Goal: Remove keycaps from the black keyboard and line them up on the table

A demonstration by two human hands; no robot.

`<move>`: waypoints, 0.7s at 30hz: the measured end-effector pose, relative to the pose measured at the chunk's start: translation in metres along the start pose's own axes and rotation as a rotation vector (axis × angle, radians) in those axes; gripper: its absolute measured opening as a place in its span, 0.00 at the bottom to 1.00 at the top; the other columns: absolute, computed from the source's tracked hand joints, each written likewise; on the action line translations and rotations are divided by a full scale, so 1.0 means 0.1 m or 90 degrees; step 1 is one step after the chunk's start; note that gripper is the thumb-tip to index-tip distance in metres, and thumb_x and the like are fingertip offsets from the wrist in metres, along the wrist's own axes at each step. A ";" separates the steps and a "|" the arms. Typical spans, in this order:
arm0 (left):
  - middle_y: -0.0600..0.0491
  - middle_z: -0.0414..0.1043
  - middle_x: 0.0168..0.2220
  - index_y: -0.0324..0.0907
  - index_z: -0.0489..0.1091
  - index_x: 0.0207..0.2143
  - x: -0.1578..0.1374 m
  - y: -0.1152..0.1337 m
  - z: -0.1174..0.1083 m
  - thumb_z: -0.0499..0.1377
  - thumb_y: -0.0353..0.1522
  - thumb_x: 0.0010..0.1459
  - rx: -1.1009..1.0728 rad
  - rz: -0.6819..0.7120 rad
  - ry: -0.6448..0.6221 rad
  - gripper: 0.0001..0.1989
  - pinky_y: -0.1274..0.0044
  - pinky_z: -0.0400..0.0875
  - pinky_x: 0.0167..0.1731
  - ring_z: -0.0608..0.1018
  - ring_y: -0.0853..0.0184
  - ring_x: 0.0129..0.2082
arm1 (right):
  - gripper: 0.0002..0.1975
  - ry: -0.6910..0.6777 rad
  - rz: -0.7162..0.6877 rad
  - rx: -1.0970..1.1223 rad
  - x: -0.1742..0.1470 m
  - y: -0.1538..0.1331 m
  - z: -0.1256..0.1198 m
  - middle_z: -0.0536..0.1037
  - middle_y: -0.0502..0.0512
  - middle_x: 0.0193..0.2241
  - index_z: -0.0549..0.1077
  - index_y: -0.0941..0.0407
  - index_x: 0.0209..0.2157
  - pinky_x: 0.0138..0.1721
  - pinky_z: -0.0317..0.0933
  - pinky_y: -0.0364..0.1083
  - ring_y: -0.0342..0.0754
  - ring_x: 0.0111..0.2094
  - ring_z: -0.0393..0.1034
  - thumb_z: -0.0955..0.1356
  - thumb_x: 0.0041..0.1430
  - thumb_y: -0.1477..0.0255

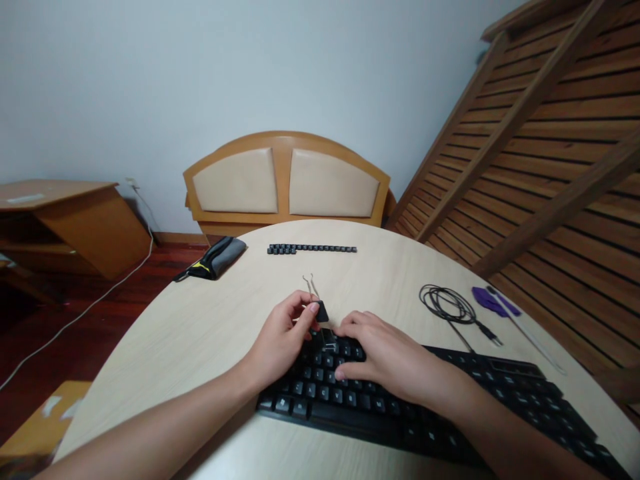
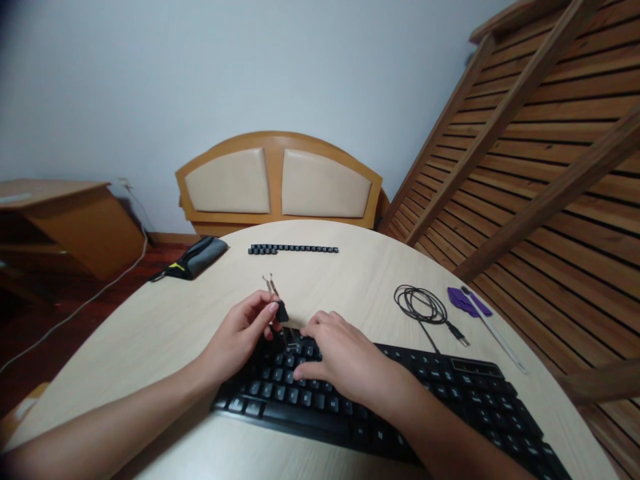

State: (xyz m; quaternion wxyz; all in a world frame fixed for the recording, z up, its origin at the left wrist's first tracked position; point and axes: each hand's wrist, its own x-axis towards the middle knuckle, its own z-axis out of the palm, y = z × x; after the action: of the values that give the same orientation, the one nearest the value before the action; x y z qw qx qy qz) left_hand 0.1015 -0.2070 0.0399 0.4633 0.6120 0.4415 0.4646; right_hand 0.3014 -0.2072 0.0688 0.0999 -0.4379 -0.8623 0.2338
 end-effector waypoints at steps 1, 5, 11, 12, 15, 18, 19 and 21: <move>0.55 0.69 0.28 0.43 0.67 0.39 -0.02 0.02 -0.01 0.54 0.41 0.64 0.004 0.001 0.006 0.11 0.79 0.67 0.25 0.74 0.67 0.28 | 0.21 0.004 -0.009 0.005 0.01 -0.01 0.03 0.75 0.57 0.43 0.76 0.54 0.44 0.47 0.62 0.50 0.57 0.47 0.67 0.76 0.49 0.62; 0.55 0.69 0.31 0.44 0.66 0.38 -0.09 0.05 -0.04 0.52 0.39 0.66 0.070 0.038 0.025 0.09 0.78 0.68 0.27 0.73 0.67 0.30 | 0.22 0.025 -0.049 0.030 0.07 -0.02 0.11 0.75 0.57 0.43 0.76 0.54 0.46 0.49 0.61 0.51 0.56 0.48 0.66 0.75 0.50 0.60; 0.53 0.71 0.33 0.45 0.65 0.38 -0.09 -0.02 -0.05 0.50 0.37 0.66 0.154 0.068 0.050 0.07 0.76 0.69 0.28 0.74 0.65 0.31 | 0.25 0.029 -0.138 0.086 0.15 0.12 0.13 0.75 0.57 0.45 0.75 0.53 0.49 0.52 0.60 0.51 0.54 0.49 0.66 0.75 0.50 0.59; 0.53 0.71 0.34 0.45 0.65 0.38 -0.09 -0.03 -0.05 0.50 0.37 0.66 0.153 0.064 0.050 0.07 0.76 0.69 0.28 0.74 0.65 0.30 | 0.25 0.036 -0.152 0.100 0.16 0.14 0.13 0.75 0.56 0.45 0.75 0.53 0.48 0.52 0.60 0.51 0.54 0.49 0.66 0.75 0.49 0.59; 0.53 0.72 0.35 0.46 0.65 0.39 -0.09 -0.05 -0.05 0.51 0.37 0.66 0.145 0.057 0.049 0.07 0.76 0.68 0.28 0.75 0.65 0.30 | 0.20 0.069 -0.177 0.139 0.18 0.18 0.15 0.76 0.55 0.43 0.76 0.53 0.44 0.51 0.61 0.50 0.52 0.47 0.68 0.75 0.51 0.61; 0.53 0.73 0.36 0.46 0.65 0.39 -0.09 -0.06 -0.05 0.51 0.37 0.66 0.139 0.053 0.041 0.06 0.75 0.69 0.28 0.76 0.65 0.29 | 0.10 0.091 -0.178 0.132 0.18 0.17 0.17 0.77 0.54 0.40 0.76 0.52 0.41 0.49 0.61 0.49 0.50 0.45 0.69 0.72 0.56 0.65; 0.53 0.73 0.35 0.46 0.65 0.39 -0.08 -0.06 -0.06 0.52 0.37 0.65 0.136 0.051 0.035 0.06 0.75 0.69 0.28 0.76 0.65 0.30 | 0.08 0.095 -0.175 0.122 0.18 0.17 0.18 0.78 0.54 0.39 0.76 0.53 0.39 0.48 0.61 0.49 0.50 0.44 0.69 0.71 0.57 0.67; 0.53 0.72 0.34 0.45 0.65 0.39 -0.07 -0.06 -0.06 0.53 0.36 0.65 0.127 0.047 0.019 0.05 0.76 0.69 0.28 0.76 0.65 0.30 | 0.06 0.101 -0.173 0.108 0.18 0.16 0.19 0.78 0.53 0.38 0.76 0.53 0.38 0.47 0.62 0.49 0.50 0.43 0.69 0.71 0.58 0.69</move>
State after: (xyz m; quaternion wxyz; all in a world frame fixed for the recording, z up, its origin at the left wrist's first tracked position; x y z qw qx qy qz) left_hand 0.0933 -0.2119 0.0338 0.3761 0.6641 0.4695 0.4440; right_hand 0.2952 -0.1905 0.0436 0.2352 -0.3246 -0.8800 0.2548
